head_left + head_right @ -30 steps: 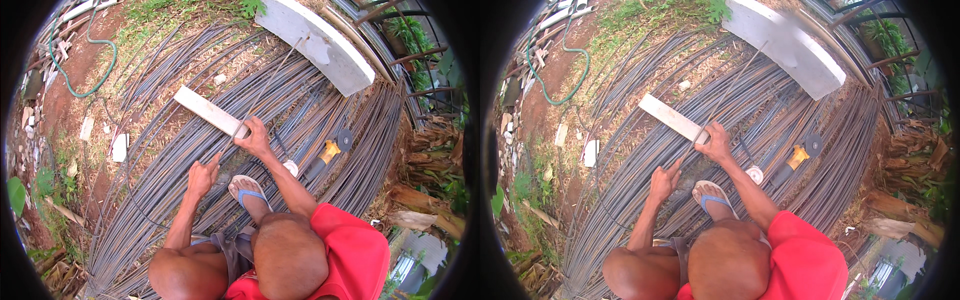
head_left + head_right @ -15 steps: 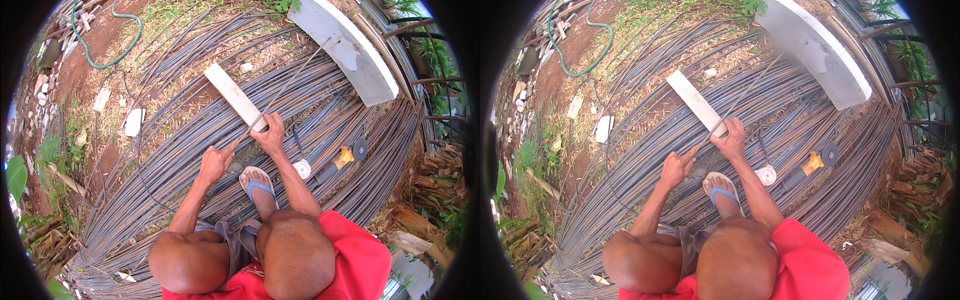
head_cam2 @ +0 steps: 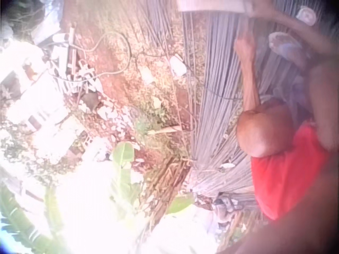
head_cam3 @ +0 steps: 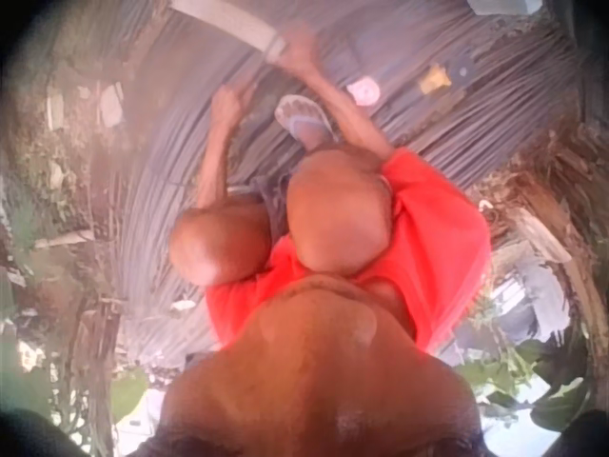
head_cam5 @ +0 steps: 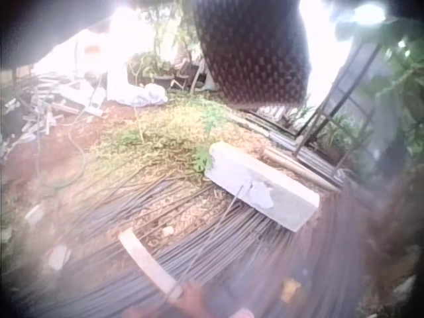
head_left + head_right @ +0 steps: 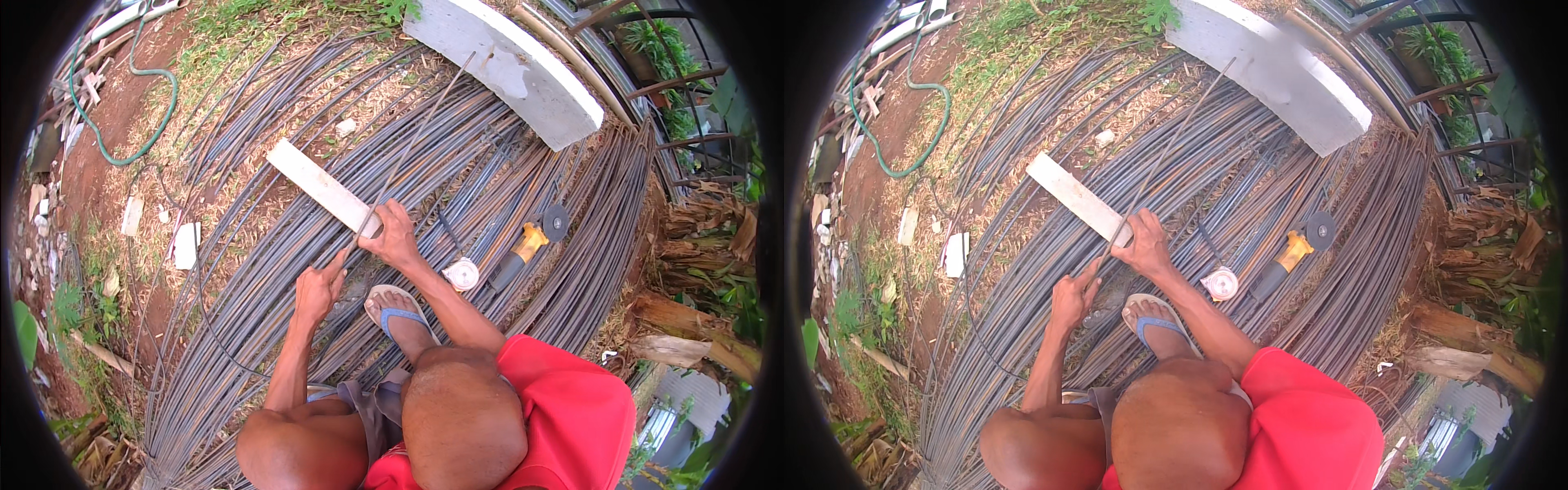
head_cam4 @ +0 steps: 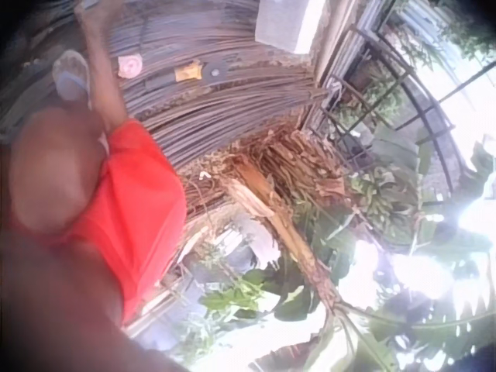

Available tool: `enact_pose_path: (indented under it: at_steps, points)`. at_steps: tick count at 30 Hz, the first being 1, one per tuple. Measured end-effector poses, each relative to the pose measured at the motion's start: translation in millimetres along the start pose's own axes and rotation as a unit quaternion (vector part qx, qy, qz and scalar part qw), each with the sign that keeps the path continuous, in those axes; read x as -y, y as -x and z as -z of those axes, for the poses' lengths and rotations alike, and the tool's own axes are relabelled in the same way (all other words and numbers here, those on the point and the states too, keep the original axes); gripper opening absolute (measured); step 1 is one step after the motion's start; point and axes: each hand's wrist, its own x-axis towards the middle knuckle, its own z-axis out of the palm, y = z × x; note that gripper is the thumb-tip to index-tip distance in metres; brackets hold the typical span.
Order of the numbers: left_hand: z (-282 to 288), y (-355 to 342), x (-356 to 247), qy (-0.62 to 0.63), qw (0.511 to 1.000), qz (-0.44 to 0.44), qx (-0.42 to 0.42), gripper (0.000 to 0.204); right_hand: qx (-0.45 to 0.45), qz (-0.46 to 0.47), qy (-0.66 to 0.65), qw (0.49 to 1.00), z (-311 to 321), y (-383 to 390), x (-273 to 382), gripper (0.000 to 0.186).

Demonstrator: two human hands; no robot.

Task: The person uses an angle grinder to cut metal rods laid on the ground, measures them with a tape measure, and adjusts their position. The person also handles a small white block and a wooden plank during the process.

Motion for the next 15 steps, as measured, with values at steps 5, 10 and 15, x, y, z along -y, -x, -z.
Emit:
enact_pose_path:
  at_steps: [5, 10, 15]
  points:
    - [-11, -14, -8, -0.014, 1.0, -0.01, 0.01, 0.048, 0.008, 0.045, 0.009, 0.999, 23, 5, -18, 0.081]
    - [11, 9, -1, -0.006, 1.0, 0.008, -0.023, 0.05, 0.047, 0.059, 0.001, 0.997, 19, -3, 3, 0.087]
    - [-14, 37, 11, -0.034, 0.999, -0.003, 0.017, 0.057, 0.071, 0.042, -0.07, 0.994, 23, 9, -14, 0.061]
